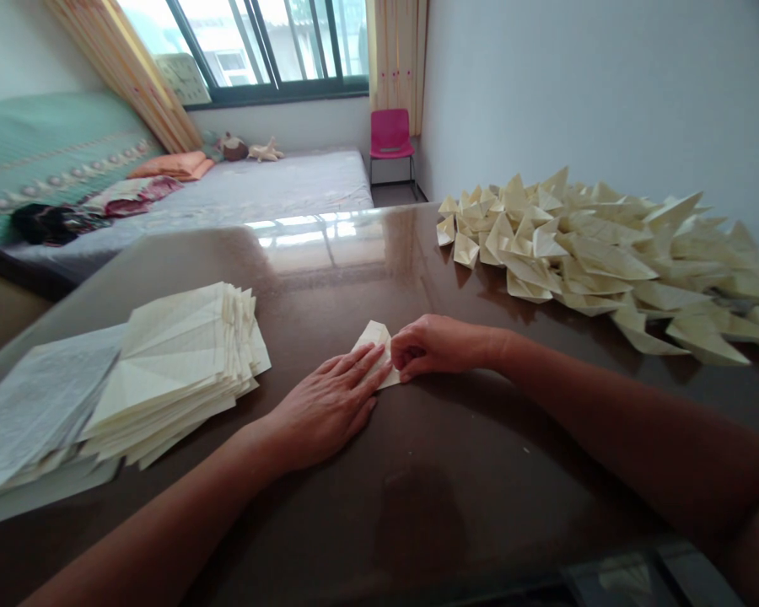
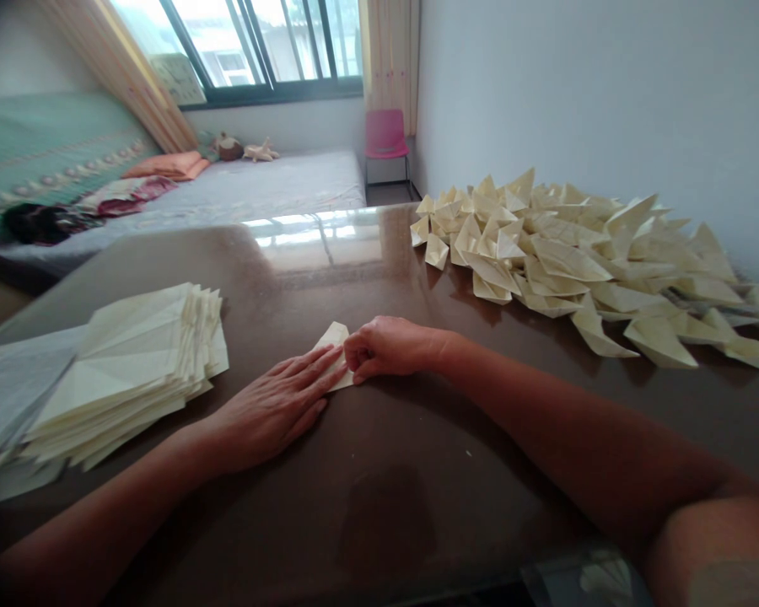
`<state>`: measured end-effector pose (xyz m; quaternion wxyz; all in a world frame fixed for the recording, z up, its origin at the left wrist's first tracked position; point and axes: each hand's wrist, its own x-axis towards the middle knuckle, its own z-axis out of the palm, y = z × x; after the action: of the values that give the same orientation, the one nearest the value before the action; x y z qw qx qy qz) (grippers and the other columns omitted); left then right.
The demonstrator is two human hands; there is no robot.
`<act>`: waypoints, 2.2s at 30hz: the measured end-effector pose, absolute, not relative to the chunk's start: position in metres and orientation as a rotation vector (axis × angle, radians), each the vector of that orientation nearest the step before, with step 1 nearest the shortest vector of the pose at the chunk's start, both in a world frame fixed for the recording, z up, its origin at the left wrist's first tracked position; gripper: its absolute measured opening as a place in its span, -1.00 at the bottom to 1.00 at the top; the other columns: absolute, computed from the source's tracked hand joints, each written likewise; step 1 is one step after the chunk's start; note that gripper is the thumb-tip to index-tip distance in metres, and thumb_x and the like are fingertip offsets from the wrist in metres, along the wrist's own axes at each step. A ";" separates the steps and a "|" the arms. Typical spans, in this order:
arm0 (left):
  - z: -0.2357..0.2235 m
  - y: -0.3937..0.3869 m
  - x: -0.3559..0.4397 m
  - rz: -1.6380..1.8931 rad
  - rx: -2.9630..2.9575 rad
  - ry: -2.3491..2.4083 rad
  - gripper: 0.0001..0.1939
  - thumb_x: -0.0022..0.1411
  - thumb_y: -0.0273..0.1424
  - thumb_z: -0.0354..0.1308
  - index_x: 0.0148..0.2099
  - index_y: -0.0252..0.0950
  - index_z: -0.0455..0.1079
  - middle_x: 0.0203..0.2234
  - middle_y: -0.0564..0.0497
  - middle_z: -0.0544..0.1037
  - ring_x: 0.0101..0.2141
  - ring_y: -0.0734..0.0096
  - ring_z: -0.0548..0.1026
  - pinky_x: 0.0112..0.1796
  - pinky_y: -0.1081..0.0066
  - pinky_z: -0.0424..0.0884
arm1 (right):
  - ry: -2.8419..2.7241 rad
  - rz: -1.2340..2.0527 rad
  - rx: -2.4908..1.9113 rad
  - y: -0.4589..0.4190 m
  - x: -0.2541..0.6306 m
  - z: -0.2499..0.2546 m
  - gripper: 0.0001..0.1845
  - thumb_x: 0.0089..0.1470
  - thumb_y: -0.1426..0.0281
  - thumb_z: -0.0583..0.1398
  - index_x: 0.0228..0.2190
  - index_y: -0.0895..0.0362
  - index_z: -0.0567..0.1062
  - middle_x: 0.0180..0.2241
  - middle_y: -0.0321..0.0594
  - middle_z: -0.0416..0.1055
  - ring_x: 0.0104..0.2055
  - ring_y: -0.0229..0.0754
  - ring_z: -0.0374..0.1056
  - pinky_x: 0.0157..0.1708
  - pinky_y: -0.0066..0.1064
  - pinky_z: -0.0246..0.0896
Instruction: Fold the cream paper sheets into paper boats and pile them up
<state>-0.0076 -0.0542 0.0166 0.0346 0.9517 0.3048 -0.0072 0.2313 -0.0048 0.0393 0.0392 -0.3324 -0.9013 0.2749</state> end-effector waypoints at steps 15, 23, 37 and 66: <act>0.036 -0.041 -0.019 0.111 3.042 0.791 -0.69 0.36 -0.38 0.00 0.11 -0.09 0.35 0.06 0.06 0.45 0.17 0.30 0.23 0.09 0.27 0.18 | -2.510 0.387 -1.101 0.006 0.226 0.018 -0.47 0.06 0.23 0.25 0.05 0.13 0.37 0.00 -0.05 0.38 0.02 -0.07 0.24 -0.01 -0.26 0.12; 0.028 -0.044 -0.016 0.221 3.015 0.990 -0.75 0.34 -0.45 -0.05 -0.06 -0.19 0.43 -0.18 -0.04 0.46 -0.17 0.35 0.37 -0.22 0.43 0.37 | -2.558 0.618 -1.333 0.002 0.225 0.021 -0.52 -0.07 0.23 0.31 -0.10 0.13 0.41 -0.32 -0.26 0.47 -0.36 -0.23 0.35 -0.36 -0.44 0.16; 0.023 -0.050 -0.012 0.338 2.918 1.049 -0.57 0.33 -0.31 0.02 0.21 -0.22 0.20 0.09 -0.08 0.39 0.08 0.25 0.30 0.08 0.25 0.29 | -2.557 0.917 -1.290 -0.018 0.219 0.037 -0.45 -0.05 0.43 0.22 0.03 0.13 0.30 -0.55 -0.41 0.41 -0.55 -0.31 0.30 -0.50 -0.52 0.10; 0.035 -0.074 -0.002 0.117 2.961 1.105 -0.67 0.23 -0.27 0.10 -0.01 -0.32 0.37 -0.02 -0.14 0.41 0.04 0.11 0.30 0.03 0.22 0.31 | -2.575 0.141 -0.870 0.009 0.224 0.006 -0.74 0.23 0.34 0.09 -0.14 0.01 0.55 -0.23 -0.18 0.49 -0.19 -0.16 0.29 -0.12 -0.31 0.21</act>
<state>-0.0020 -0.0741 0.0351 -0.0106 0.9362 0.3492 0.0370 0.2244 0.0092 0.0057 0.2084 -0.3128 -0.9253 0.0508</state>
